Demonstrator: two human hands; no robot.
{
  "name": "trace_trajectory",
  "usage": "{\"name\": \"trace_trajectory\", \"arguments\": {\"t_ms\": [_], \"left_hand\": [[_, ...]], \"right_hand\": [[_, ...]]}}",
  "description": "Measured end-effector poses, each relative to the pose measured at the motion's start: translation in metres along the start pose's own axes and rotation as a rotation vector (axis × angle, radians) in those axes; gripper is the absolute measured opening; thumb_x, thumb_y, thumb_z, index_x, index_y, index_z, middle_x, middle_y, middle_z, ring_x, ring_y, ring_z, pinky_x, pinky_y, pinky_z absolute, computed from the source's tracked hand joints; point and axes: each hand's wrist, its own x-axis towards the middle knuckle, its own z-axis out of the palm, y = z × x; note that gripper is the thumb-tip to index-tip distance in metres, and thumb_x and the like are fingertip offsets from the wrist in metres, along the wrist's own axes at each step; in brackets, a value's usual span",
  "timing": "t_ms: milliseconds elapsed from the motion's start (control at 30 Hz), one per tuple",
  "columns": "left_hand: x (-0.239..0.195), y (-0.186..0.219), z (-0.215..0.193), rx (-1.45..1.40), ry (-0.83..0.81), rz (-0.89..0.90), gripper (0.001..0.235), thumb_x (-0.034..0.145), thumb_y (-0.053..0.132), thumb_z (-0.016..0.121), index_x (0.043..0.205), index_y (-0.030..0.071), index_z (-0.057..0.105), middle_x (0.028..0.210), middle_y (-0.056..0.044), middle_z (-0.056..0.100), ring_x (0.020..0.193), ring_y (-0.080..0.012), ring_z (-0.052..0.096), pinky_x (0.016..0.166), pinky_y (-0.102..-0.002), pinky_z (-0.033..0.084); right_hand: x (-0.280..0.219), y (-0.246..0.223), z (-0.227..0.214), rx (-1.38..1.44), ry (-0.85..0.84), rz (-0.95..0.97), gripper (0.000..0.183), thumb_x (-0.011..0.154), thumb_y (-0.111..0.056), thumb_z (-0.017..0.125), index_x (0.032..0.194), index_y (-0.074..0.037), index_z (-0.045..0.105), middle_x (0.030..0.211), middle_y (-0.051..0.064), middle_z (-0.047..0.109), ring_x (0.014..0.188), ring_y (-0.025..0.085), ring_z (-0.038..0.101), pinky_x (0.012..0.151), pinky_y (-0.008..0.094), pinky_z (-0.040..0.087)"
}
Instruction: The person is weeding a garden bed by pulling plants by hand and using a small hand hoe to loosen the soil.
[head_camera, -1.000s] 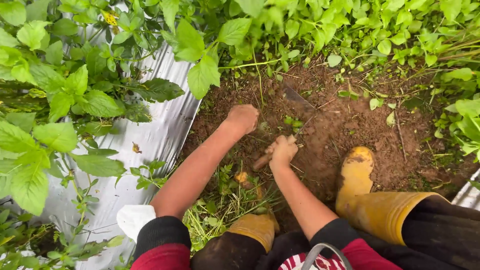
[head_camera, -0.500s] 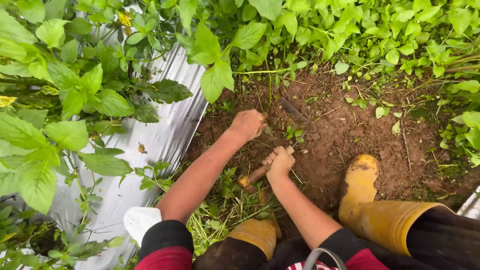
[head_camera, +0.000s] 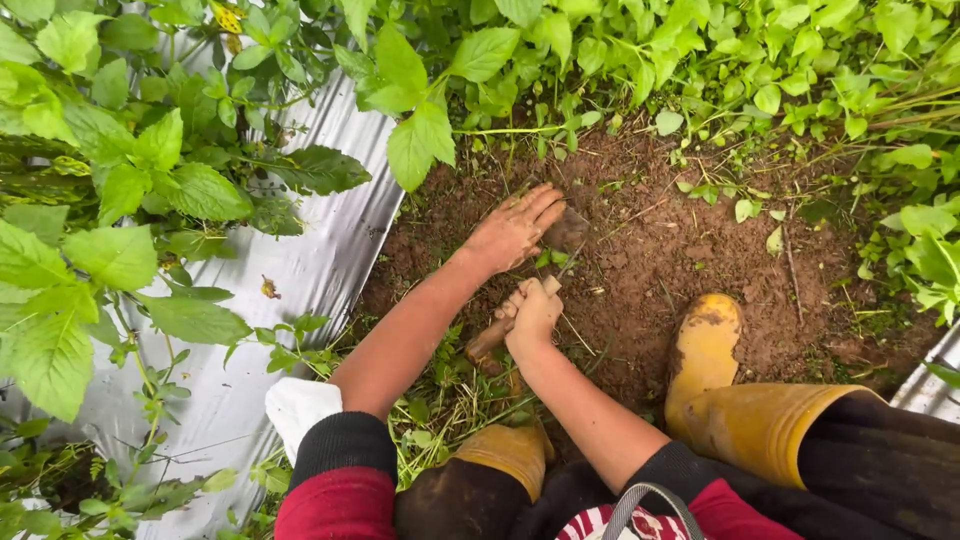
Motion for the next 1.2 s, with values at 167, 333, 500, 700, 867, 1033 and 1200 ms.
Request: {"name": "trace_trajectory", "arguments": {"t_ms": [167, 333, 500, 700, 867, 1033, 1200], "left_hand": [[0.011, -0.023, 0.064, -0.044, -0.074, -0.121, 0.108, 0.093, 0.023, 0.077, 0.167, 0.020, -0.001, 0.174, -0.003, 0.005, 0.159, -0.0282, 0.014, 0.122, -0.053, 0.038], [0.025, -0.029, 0.085, 0.207, -0.053, -0.045, 0.093, 0.102, 0.021, 0.068, 0.169, 0.020, 0.002, 0.174, -0.007, 0.000, 0.160, -0.0315, 0.007, 0.123, -0.053, 0.035], [0.047, -0.039, 0.121, 0.176, -0.116, 0.023, 0.101, 0.095, 0.018, 0.073, 0.168, 0.024, 0.003, 0.174, -0.008, 0.002, 0.160, -0.0322, 0.015, 0.125, -0.057, 0.028], [0.040, -0.053, 0.133, 0.298, -0.144, 0.002, 0.066, 0.099, 0.024, 0.061, 0.160, 0.019, 0.038, 0.160, 0.001, 0.047, 0.150, -0.0197, 0.040, 0.121, -0.042, 0.041], [0.018, -0.048, 0.129, 0.195, -0.220, -0.008, 0.054, 0.101, 0.025, 0.055, 0.154, 0.020, 0.047, 0.155, 0.001, 0.053, 0.143, -0.0218, 0.050, 0.117, -0.038, 0.046], [0.016, -0.078, 0.214, 0.140, -0.205, -0.039, 0.035, 0.100, 0.030, 0.055, 0.133, 0.017, 0.058, 0.133, -0.001, 0.063, 0.125, -0.0230, 0.060, 0.106, -0.038, 0.053], [-0.002, -0.091, 0.233, 0.054, -0.183, -0.090, 0.029, 0.099, 0.037, 0.056, 0.106, 0.013, 0.071, 0.105, -0.004, 0.075, 0.103, -0.0245, 0.074, 0.092, -0.038, 0.061]], "right_hand": [[0.067, -0.031, -0.006, 0.133, 0.087, -0.157, 0.014, 0.075, -0.008, 0.062, 0.068, -0.008, 0.050, 0.044, 0.009, 0.035, 0.031, 0.024, 0.041, 0.031, 0.042, 0.035], [0.123, -0.078, -0.019, 0.324, 0.141, -0.159, 0.019, 0.074, -0.009, 0.059, 0.068, -0.014, 0.041, 0.049, 0.003, 0.030, 0.035, 0.019, 0.038, 0.033, 0.040, 0.037], [0.107, -0.068, -0.009, 0.310, 0.135, -0.136, 0.027, 0.080, -0.006, 0.060, 0.071, -0.014, 0.035, 0.054, 0.000, 0.028, 0.041, 0.020, 0.031, 0.045, 0.043, 0.023], [0.133, -0.059, -0.012, 0.382, 0.121, -0.067, 0.023, 0.078, -0.008, 0.060, 0.075, -0.013, 0.037, 0.053, 0.000, 0.031, 0.040, 0.020, 0.039, 0.041, 0.042, 0.035], [0.131, -0.058, -0.014, 0.378, 0.097, -0.121, 0.021, 0.082, -0.008, 0.059, 0.073, -0.012, 0.040, 0.055, 0.001, 0.032, 0.041, 0.019, 0.038, 0.042, 0.041, 0.033], [0.115, -0.064, -0.012, 0.381, 0.082, -0.129, 0.022, 0.081, -0.008, 0.061, 0.073, -0.012, 0.041, 0.055, 0.002, 0.034, 0.041, 0.020, 0.039, 0.042, 0.042, 0.035], [0.087, -0.059, -0.008, 0.369, 0.055, -0.182, 0.023, 0.083, -0.005, 0.060, 0.074, -0.013, 0.040, 0.056, 0.001, 0.033, 0.042, 0.020, 0.038, 0.044, 0.041, 0.031]]}}
